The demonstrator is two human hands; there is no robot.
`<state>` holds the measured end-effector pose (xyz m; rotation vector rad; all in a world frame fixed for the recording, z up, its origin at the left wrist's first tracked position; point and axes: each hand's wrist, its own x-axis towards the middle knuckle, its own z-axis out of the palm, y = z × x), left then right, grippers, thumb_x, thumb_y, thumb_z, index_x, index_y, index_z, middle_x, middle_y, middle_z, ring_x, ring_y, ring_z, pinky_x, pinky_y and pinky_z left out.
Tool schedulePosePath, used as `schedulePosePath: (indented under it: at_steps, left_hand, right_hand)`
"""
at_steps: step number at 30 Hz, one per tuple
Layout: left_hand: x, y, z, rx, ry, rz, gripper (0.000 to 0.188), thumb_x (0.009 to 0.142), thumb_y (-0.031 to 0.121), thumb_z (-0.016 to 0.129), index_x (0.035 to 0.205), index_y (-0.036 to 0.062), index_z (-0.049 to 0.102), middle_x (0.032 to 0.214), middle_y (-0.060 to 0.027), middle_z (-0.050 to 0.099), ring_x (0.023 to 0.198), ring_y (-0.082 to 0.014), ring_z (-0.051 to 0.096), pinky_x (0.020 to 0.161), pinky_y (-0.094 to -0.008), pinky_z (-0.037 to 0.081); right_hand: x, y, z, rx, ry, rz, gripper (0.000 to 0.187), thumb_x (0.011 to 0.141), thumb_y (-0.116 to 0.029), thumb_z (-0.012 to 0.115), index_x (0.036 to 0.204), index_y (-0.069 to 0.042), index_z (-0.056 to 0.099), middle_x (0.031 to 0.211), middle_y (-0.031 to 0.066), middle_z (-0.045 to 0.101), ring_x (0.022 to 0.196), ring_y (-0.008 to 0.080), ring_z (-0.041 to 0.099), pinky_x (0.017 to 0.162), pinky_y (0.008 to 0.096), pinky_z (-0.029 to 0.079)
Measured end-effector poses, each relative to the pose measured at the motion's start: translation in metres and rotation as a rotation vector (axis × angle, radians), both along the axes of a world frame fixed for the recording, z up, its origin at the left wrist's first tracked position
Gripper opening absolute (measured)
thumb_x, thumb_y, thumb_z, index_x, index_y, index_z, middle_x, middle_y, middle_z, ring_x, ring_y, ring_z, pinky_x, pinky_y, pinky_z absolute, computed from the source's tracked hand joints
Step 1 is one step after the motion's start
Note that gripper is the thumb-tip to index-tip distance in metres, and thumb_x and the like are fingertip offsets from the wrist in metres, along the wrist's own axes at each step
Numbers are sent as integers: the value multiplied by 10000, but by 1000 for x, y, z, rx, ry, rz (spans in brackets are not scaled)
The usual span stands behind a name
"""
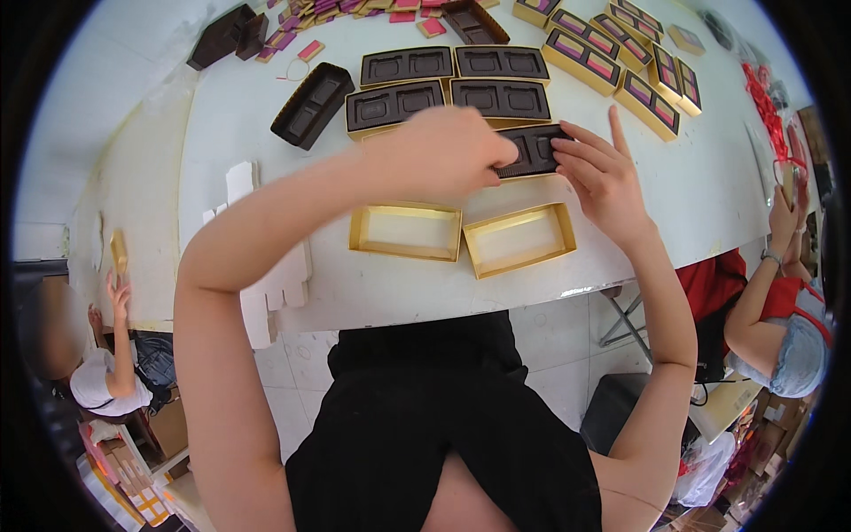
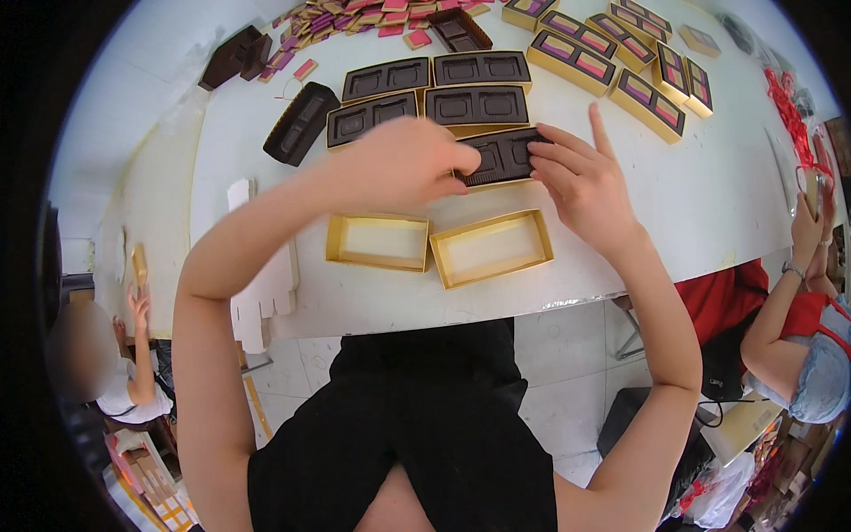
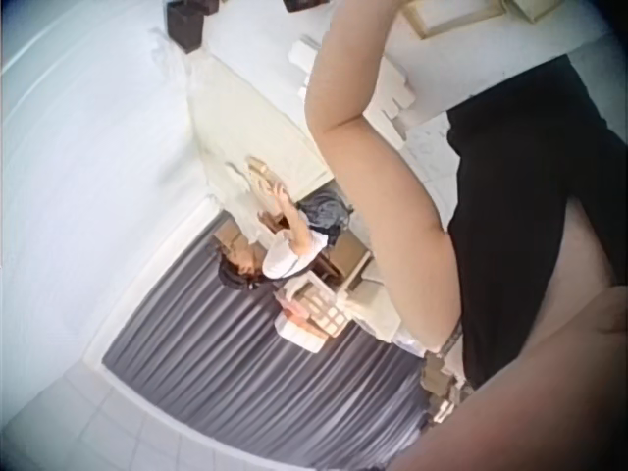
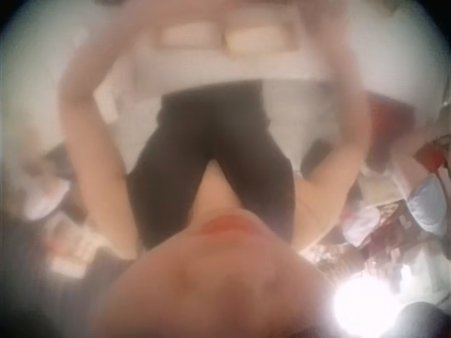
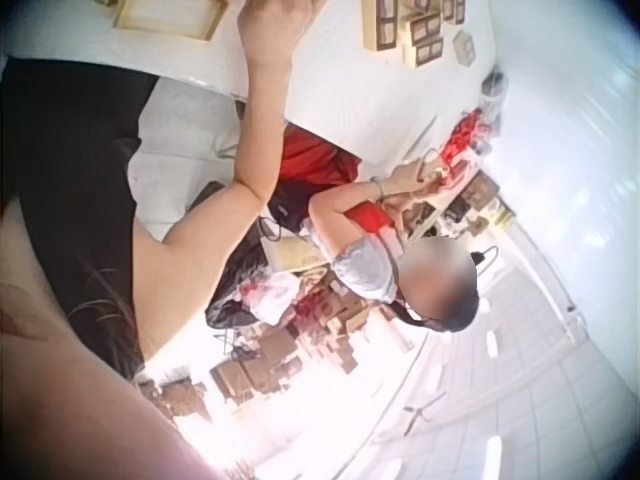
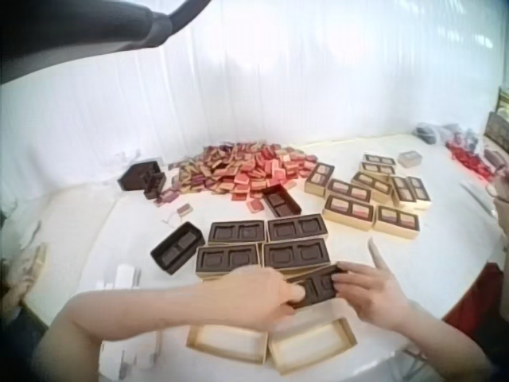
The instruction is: The person assembles small cosmetic compacts by placing black plastic inserts into gold-colored boxes and then inserting pink and purple rectangular inserts into the compartments. The person repeatedly picks up inserts and places them into the trays, then closes the boxes and stacks them on the table.
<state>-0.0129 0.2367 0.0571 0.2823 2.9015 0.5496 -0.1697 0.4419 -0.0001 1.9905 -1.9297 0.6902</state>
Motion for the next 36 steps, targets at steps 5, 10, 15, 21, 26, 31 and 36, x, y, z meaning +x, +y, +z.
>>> schedulePosePath:
  at_steps: [5,10,15,21,26,31,36]
  left_hand:
    - [-94,-158,-16,-496,498,171,199,914,221,653,1015,58,705,1072,-108,686,891,-164,664,788,-328,534]
    - [-115,-183,-28,-335,758,164,154,862,231,632,839,90,690,816,-122,645,799,-290,623,761,-408,509]
    - [-60,-72,21,1200,-24,359,257,965,230,612,1113,32,681,1107,-54,677,988,-115,638,869,-305,524]
    - [59,15,59,893,-163,344,424,911,351,691,1174,25,624,1111,-84,653,1043,-187,619,902,-305,490]
    - [119,43,-17,88,559,270,722,709,430,824,1250,40,548,1164,-113,614,1159,-284,539,971,-398,400]
    - [108,68,-54,-6,628,342,798,651,437,854,1259,38,526,1097,-85,614,1120,-265,522,907,-413,354]
    - [107,72,-58,6,643,370,610,684,345,846,1155,72,572,1060,-47,625,1078,-236,529,892,-406,346]
  right_hand:
    - [5,-2,16,137,110,6,200,747,-18,721,947,-17,700,1167,86,666,1201,250,579,1120,527,367]
    - [8,-4,25,40,65,-28,380,733,-64,746,1105,-35,677,1256,95,626,1242,296,543,1109,521,372]
    - [27,2,60,-393,184,-21,677,661,-153,814,1297,-83,593,1382,219,499,1224,412,516,1024,489,435]
    - [70,32,70,-213,127,85,648,633,-101,785,1264,-93,637,1227,177,530,1071,335,548,905,427,489]
    - [75,46,56,180,54,-10,632,680,-52,742,1298,-96,614,1210,140,503,1089,349,490,912,418,471]
    - [73,37,44,258,-250,187,615,718,8,683,1321,-80,594,1224,146,495,1118,345,460,974,412,422]
    - [63,42,26,345,-358,219,563,777,11,628,1335,-30,570,1267,160,490,1159,358,463,1023,411,399]
